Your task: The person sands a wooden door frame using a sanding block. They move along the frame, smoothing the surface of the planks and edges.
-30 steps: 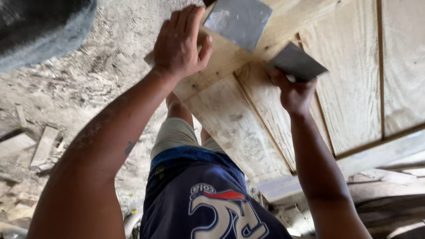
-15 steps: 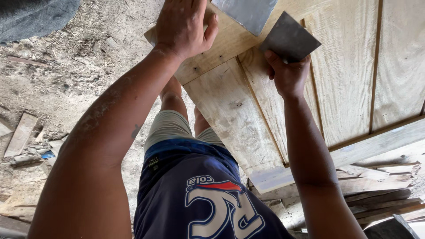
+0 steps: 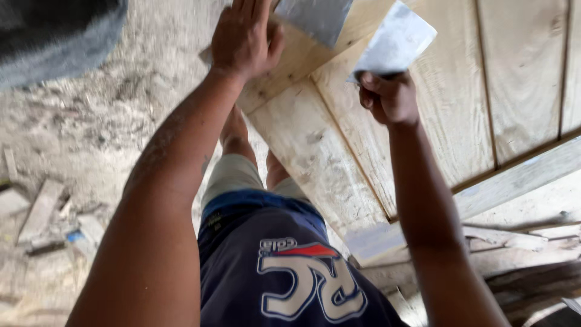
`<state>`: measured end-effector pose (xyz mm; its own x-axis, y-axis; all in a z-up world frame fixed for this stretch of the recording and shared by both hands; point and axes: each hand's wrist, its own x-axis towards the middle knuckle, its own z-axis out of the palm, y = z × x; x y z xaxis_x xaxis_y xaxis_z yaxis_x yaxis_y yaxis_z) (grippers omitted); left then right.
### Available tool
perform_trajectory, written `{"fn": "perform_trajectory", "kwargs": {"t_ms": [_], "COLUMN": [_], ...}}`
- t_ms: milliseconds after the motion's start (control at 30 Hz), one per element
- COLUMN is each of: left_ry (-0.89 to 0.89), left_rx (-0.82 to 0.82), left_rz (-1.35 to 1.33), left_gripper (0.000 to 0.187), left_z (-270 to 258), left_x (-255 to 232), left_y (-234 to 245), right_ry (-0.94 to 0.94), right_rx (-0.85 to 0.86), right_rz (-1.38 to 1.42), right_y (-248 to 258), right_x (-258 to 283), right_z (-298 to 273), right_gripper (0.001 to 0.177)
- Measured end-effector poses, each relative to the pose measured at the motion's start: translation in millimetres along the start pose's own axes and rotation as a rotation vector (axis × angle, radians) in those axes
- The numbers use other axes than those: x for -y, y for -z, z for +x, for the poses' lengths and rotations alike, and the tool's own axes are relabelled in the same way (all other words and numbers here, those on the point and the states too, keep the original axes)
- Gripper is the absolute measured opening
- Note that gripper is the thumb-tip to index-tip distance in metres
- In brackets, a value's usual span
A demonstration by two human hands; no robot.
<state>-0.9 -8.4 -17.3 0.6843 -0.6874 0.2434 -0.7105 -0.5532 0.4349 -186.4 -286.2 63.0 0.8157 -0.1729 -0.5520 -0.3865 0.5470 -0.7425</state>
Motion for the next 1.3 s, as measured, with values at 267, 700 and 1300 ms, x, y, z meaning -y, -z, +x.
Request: {"fn": "perform_trajectory", "kwargs": {"t_ms": [267,700,1300], "left_ry": [-0.199,0.039,-0.484], "left_rx": [0.06,1.317,0.797], "left_rz": [-0.048,-0.727,0.241], "left_gripper": [0.065,0.075,0.11], "left_z": [-7.8,-55.0,168.7], "left_x": [-55.4,-264.2,-105.2], "left_y": [-2.8,-19.0,-12.6], "right_ry": [0.238,0.385,0.635], "right_rx": [-0.28,-0.763,-1.245], "right_rz": [0.207,0.518,0.473], "right_y": [72.2,63.5,-79.7], "right_x": [-26.8,-102.8,-115.4], "right_z": [-124.1,-315.3,-281.6], "right_gripper": [0.015,0.036,0.03]}}
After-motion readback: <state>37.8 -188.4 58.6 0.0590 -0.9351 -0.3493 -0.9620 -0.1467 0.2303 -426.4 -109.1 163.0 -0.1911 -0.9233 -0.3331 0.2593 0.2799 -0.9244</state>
